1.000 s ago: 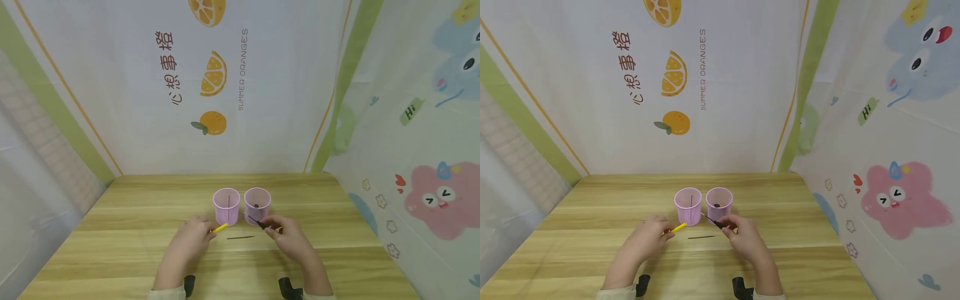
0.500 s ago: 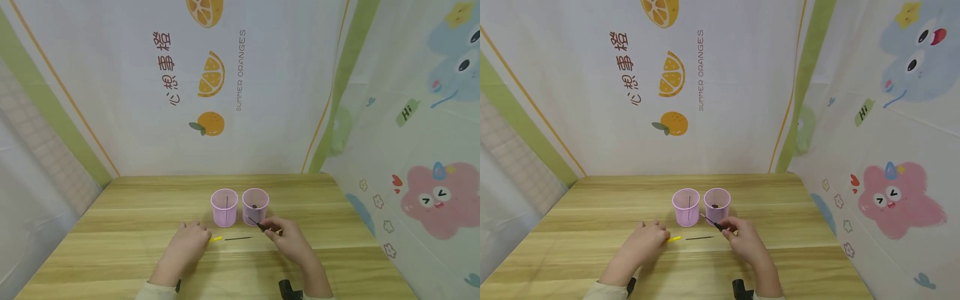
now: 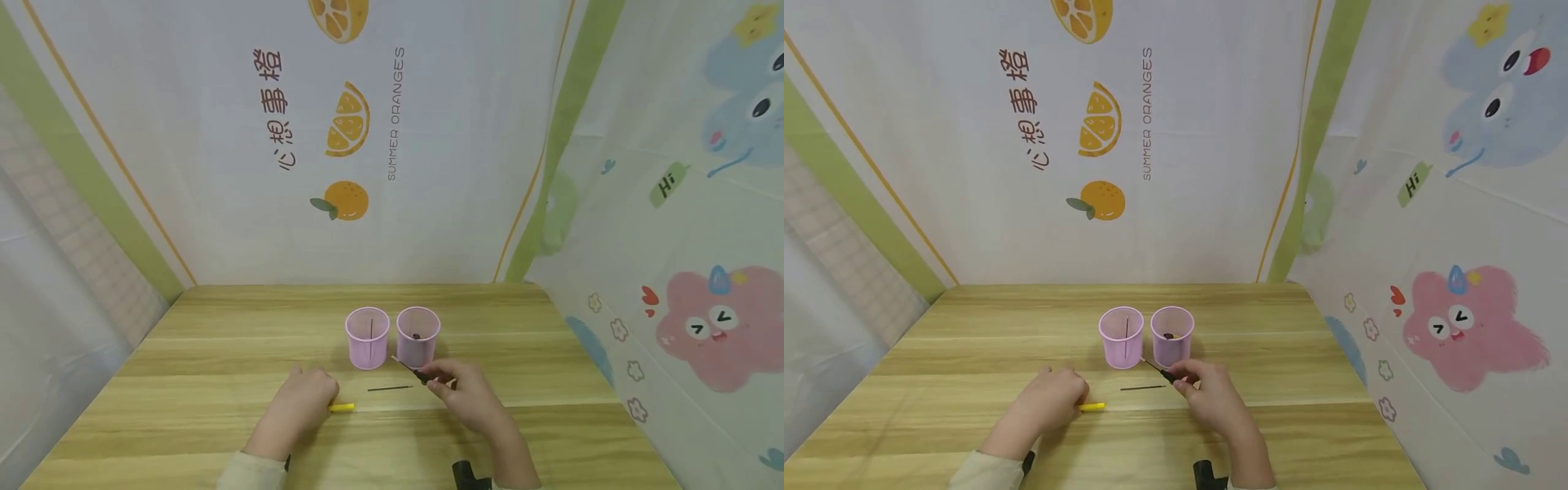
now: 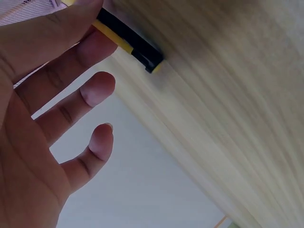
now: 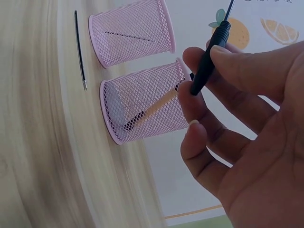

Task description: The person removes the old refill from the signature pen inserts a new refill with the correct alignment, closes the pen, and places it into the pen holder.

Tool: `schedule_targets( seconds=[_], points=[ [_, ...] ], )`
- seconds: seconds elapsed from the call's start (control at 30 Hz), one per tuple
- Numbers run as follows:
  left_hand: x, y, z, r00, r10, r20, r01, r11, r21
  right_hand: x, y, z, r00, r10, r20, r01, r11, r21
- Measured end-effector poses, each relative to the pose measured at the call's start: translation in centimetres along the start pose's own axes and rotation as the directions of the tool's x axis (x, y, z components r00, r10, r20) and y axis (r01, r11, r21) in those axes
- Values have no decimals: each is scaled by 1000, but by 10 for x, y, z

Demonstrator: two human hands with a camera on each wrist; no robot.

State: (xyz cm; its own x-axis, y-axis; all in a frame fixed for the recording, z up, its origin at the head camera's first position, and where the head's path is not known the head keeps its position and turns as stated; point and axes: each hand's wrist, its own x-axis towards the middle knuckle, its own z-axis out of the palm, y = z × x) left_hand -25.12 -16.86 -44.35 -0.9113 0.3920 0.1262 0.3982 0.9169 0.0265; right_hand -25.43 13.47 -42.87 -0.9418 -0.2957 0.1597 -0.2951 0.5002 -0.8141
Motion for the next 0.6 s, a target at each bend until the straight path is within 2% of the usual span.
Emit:
schedule_targets(
  seconds=[0.27, 0.43, 0.6],
  points=[
    [5, -7, 3, 1000, 3, -1, -3, 1000, 15, 5, 3, 3, 999, 20, 41, -19, 999, -26],
    [6, -9, 3, 999, -12, 30, 12, 1000, -6, 10, 3, 4, 998, 1, 64, 2, 999, -51],
    [6, -8, 2, 999, 2, 38, -2, 1000, -2, 11, 4, 5, 996, -15, 82, 23, 995, -94]
  ],
)
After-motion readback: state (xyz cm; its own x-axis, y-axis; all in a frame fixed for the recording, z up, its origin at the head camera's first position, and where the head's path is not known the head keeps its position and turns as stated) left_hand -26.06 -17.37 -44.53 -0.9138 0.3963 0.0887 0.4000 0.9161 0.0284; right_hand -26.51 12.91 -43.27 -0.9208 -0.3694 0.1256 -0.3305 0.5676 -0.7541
